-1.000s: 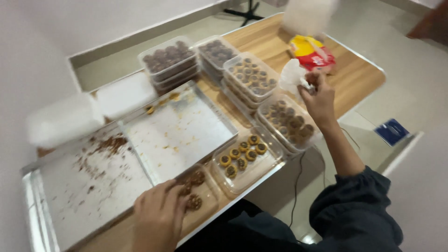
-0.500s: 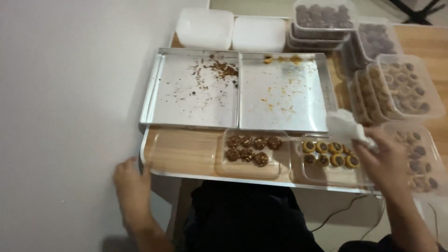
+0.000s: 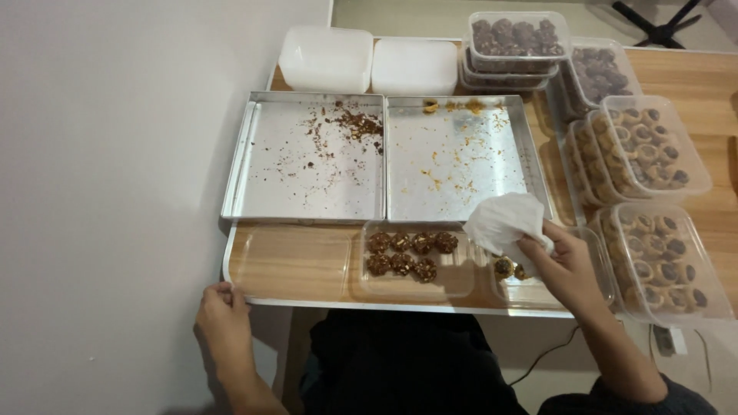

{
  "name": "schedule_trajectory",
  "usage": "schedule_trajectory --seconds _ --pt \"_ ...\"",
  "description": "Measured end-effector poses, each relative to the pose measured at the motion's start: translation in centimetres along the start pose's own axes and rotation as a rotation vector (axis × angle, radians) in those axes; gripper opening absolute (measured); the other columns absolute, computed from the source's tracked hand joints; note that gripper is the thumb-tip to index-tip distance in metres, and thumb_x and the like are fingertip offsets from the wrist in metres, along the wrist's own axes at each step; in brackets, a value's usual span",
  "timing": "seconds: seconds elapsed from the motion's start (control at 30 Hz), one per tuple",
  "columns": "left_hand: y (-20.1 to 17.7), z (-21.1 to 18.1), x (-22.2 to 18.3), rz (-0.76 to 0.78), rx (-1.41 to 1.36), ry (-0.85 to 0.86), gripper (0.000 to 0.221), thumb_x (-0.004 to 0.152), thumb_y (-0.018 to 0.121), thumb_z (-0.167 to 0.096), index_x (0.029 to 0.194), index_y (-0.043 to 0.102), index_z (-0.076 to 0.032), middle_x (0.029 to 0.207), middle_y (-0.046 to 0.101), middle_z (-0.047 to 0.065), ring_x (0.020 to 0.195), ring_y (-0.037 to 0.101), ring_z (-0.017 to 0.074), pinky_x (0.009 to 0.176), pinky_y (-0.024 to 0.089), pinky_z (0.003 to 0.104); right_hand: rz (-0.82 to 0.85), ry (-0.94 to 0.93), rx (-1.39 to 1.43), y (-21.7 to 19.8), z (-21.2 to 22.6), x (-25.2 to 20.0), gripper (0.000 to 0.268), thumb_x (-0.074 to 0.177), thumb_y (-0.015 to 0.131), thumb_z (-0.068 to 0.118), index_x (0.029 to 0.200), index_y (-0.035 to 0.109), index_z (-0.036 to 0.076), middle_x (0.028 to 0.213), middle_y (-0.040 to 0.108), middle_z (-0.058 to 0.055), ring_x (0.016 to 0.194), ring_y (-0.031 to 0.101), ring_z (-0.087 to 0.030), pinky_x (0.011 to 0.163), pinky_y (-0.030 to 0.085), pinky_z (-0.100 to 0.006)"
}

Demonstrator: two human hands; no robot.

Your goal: Cleaning plastic food containers with a cloth and arranging small chocolate-like food items on metal trays.

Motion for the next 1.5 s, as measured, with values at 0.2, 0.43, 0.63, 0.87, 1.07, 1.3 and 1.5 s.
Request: schedule_trajectory --seconds 0.2,0.43,0.63,0.87,1.07,1.3,1.5 --pt "-1.9 -1.8 -1.2 0.077 -0.061 -0.111 0.031 0.094 0.053 -0.015 0.121 0.064 -0.004 0.082 0.077 0.008 0.082 0.072 0.0255 0.083 0.049 0.038 0.037 0.051 0.067 2.1 -0.8 -0.5 0.043 0.093 0.060 0.012 0.136 0.062 0.006 0.108 0.075 -0.017 0.071 0.068 -0.022 0.048 0.055 -0.026" --pt "-0.1 1.0 -0.4 0.124 -0.809 -0.346 0.031 0.089 0.059 -0.008 0.118 0.064 0.002 0.077 0.064 0.013 0.068 0.061 0.0200 0.068 0.052 0.025 0.196 -0.040 0.197 5.1 0.2 -0.7 0.045 0.094 0.058 0.018 0.136 0.056 0.002 0.101 0.077 -0.022 0.070 0.076 -0.026 0.041 0.056 -0.027" --pt "-3.0 -2.9 -2.8 0.288 -1.043 -0.296 0.019 0.109 0.047 -0.020 0.104 0.045 -0.001 0.105 0.063 0.025 0.091 0.072 0.0519 0.083 0.062 0.053 0.263 -0.097 0.134 8.0 1.2 -1.0 0.048 0.094 0.056 0.012 0.142 0.050 0.010 0.127 0.069 -0.016 0.098 0.075 -0.028 0.068 0.070 -0.033" --pt "-7.4 -7.2 -7.4 0.274 -1.046 -0.013 0.036 0.094 0.053 -0.026 0.089 0.021 -0.009 0.140 0.059 0.035 0.091 0.073 0.0536 0.065 0.065 0.056 0.212 -0.773 0.037 12.6 6.3 -3.9 0.061 0.091 0.055 -0.012 0.145 0.049 0.017 0.138 0.065 -0.013 0.096 0.071 -0.017 0.071 0.069 -0.017" --pt "-1.9 -12.6 -11.6 0.140 -0.537 0.607 0.043 0.102 0.042 -0.019 0.137 0.059 0.001 0.106 0.079 0.003 0.108 0.065 -0.0079 0.097 0.026 0.022 0.181 -1.169 -0.074 19.1 11.1 -5.9 0.089 0.091 0.085 0.020 0.157 0.028 0.004 0.164 0.028 -0.023 0.155 0.032 -0.037 0.134 0.025 -0.051" --pt "0.2 -14.6 -9.8 -0.086 -1.325 0.589 0.049 0.108 0.041 -0.012 0.153 0.024 -0.002 0.155 0.042 0.023 0.137 0.053 0.0379 0.110 0.055 0.047 0.345 -1.505 -0.195 23.3 8.9 -5.1 0.053 0.112 0.042 0.025 0.158 0.027 0.003 0.166 0.021 -0.019 0.158 0.015 -0.033 0.135 0.008 -0.048" --pt "0.2 -16.2 -9.1 0.146 -1.724 0.651 0.054 0.109 0.041 -0.010 0.158 0.021 0.000 0.152 0.034 0.041 0.139 0.041 0.0550 0.110 0.045 0.066 0.139 -1.571 -0.230 22.0 9.5 -2.4 0.044 0.098 0.057 0.015 0.139 0.057 0.002 0.147 0.056 -0.021 0.138 0.051 -0.038 0.121 0.035 -0.051"
Point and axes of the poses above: each hand's wrist, its own x-axis towards the middle knuckle, its own y-axis out of the palm, z = x × y, the point moved 3 cm from there along x, towards the middle knuckle
